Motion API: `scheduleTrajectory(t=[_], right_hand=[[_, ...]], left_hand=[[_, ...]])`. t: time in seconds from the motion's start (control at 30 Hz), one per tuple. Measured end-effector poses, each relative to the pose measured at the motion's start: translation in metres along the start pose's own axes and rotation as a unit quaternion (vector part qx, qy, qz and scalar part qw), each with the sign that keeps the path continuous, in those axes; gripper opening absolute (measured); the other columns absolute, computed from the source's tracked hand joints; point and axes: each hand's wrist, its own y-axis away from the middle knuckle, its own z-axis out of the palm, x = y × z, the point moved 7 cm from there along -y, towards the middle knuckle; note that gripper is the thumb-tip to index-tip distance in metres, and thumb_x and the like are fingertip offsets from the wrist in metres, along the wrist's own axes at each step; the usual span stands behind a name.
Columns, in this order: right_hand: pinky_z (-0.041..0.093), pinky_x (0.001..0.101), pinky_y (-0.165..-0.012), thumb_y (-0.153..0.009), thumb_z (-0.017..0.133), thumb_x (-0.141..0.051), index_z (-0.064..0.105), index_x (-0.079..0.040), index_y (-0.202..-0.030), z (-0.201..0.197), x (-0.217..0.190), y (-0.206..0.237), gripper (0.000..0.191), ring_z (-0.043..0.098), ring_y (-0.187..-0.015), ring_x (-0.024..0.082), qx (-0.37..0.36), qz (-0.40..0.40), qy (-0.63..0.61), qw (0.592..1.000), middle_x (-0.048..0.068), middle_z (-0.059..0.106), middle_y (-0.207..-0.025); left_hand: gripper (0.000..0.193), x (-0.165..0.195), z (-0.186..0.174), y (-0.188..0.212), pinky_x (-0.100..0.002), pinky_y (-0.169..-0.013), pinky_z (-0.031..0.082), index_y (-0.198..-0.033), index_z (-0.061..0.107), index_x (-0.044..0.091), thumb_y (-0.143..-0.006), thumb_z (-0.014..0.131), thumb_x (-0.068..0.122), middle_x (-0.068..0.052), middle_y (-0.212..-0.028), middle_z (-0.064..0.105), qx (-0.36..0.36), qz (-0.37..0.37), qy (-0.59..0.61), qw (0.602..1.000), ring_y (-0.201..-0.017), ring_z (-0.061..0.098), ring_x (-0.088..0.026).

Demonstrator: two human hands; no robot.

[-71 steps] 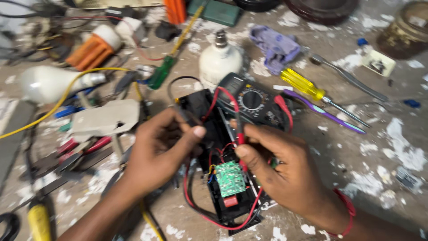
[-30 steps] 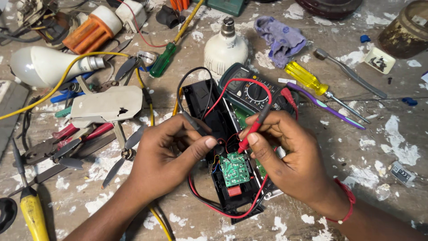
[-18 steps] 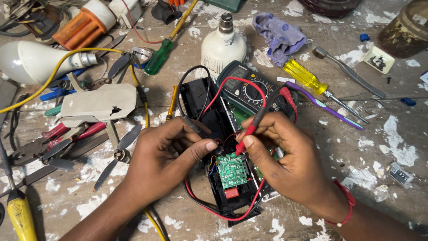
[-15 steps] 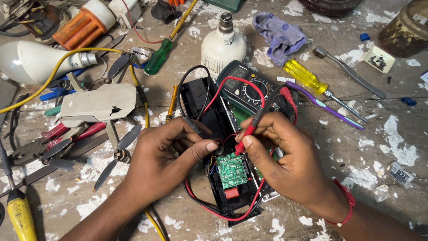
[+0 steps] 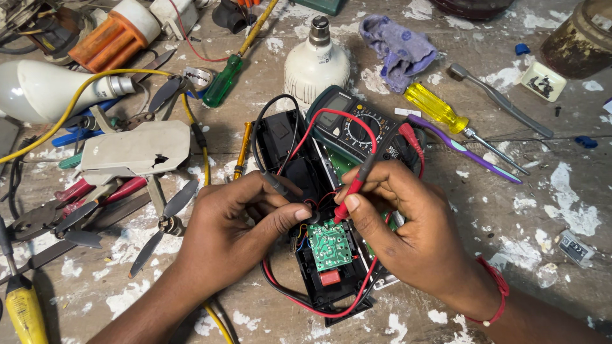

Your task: The person probes a green circuit board inside a disassembled emergency light housing with multimeter test leads, checking readings on the meter. They reposition the multimeter, adjust a small component on the board, then scrub the component and board area with a toothbrush.

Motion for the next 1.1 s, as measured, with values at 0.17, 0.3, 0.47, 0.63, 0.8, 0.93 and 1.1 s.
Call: scheduleTrajectory(t=[0.17, 0.3, 0.47, 0.63, 0.8, 0.93, 1.1], right_hand=[[0.059, 0.0253, -0.084, -0.1, 0.064, -0.005, 0.059, 0.001, -0.118, -0.001, -0.001, 0.0, 0.02, 0.073, -0.098, 0.01, -0.001, 0.001, 0.003, 1.0, 0.006, 0.076, -0.102], [0.059, 0.0249, -0.083, -0.1, 0.064, -0.005, 0.06, 0.001, -0.118, 0.0, -0.003, -0.001, 0.02, 0.073, -0.098, 0.009, -0.002, -0.004, 0.004, 1.0, 0.006, 0.076, -0.102], [0.058, 0.0237, -0.078, -0.099, 0.065, -0.006, 0.061, 0.001, -0.117, -0.002, -0.005, -0.002, 0.02, 0.072, -0.094, 0.008, 0.0, -0.001, 0.013, 1.0, 0.006, 0.076, -0.1], [0.059, 0.0235, -0.077, -0.099, 0.065, -0.005, 0.062, 0.001, -0.117, -0.002, -0.005, -0.003, 0.019, 0.071, -0.093, 0.008, -0.004, 0.003, 0.006, 1.0, 0.005, 0.076, -0.098], [0.059, 0.0242, -0.081, -0.1, 0.065, -0.004, 0.061, 0.002, -0.117, -0.004, -0.009, -0.002, 0.018, 0.072, -0.096, 0.008, -0.002, -0.017, 0.006, 1.0, 0.006, 0.075, -0.099], [0.059, 0.0237, -0.079, -0.101, 0.065, -0.005, 0.062, 0.001, -0.117, -0.005, -0.011, -0.001, 0.018, 0.073, -0.094, 0.008, -0.001, -0.022, 0.013, 1.0, 0.006, 0.076, -0.098], [0.058, 0.0232, -0.073, -0.1, 0.066, -0.006, 0.062, 0.0, -0.117, -0.006, -0.009, -0.002, 0.018, 0.071, -0.089, 0.007, -0.002, -0.014, 0.008, 1.0, 0.005, 0.077, -0.095]], left_hand=[[0.016, 0.0, 0.001, -0.001, -0.023, -0.058, 0.055, -0.09, 0.073, 0.0, -0.087, 0.081, 0.013, -0.003, -0.076, 0.077, -0.003, 0.005, 0.0, 1.0, -0.065, 0.069, -0.005], [0.016, -0.001, 0.001, 0.0, -0.023, -0.057, 0.054, -0.092, 0.073, 0.0, -0.087, 0.081, 0.014, -0.002, -0.075, 0.076, -0.002, 0.0, 0.001, 1.0, -0.064, 0.067, -0.005], [0.017, -0.003, 0.001, -0.001, -0.022, -0.055, 0.053, -0.093, 0.074, 0.001, -0.086, 0.081, 0.014, -0.001, -0.073, 0.076, -0.004, -0.007, -0.008, 1.0, -0.062, 0.066, -0.004], [0.015, -0.004, 0.003, 0.0, -0.022, -0.056, 0.053, -0.093, 0.074, 0.001, -0.087, 0.081, 0.013, -0.001, -0.074, 0.076, -0.005, -0.013, 0.002, 1.0, -0.063, 0.065, -0.004], [0.013, -0.004, 0.004, 0.0, -0.022, -0.058, 0.053, -0.091, 0.073, 0.001, -0.088, 0.08, 0.012, -0.002, -0.077, 0.077, 0.0, -0.006, 0.002, 1.0, -0.065, 0.066, -0.004], [0.013, -0.004, 0.005, 0.001, -0.023, -0.058, 0.053, -0.086, 0.07, 0.001, -0.087, 0.08, 0.011, -0.003, -0.08, 0.077, 0.004, -0.008, 0.003, 1.0, -0.068, 0.068, -0.005], [0.014, -0.006, 0.005, 0.001, -0.024, -0.06, 0.054, -0.085, 0.07, 0.002, -0.087, 0.08, 0.011, -0.003, -0.078, 0.078, 0.006, -0.027, 0.003, 1.0, -0.068, 0.068, -0.006]])
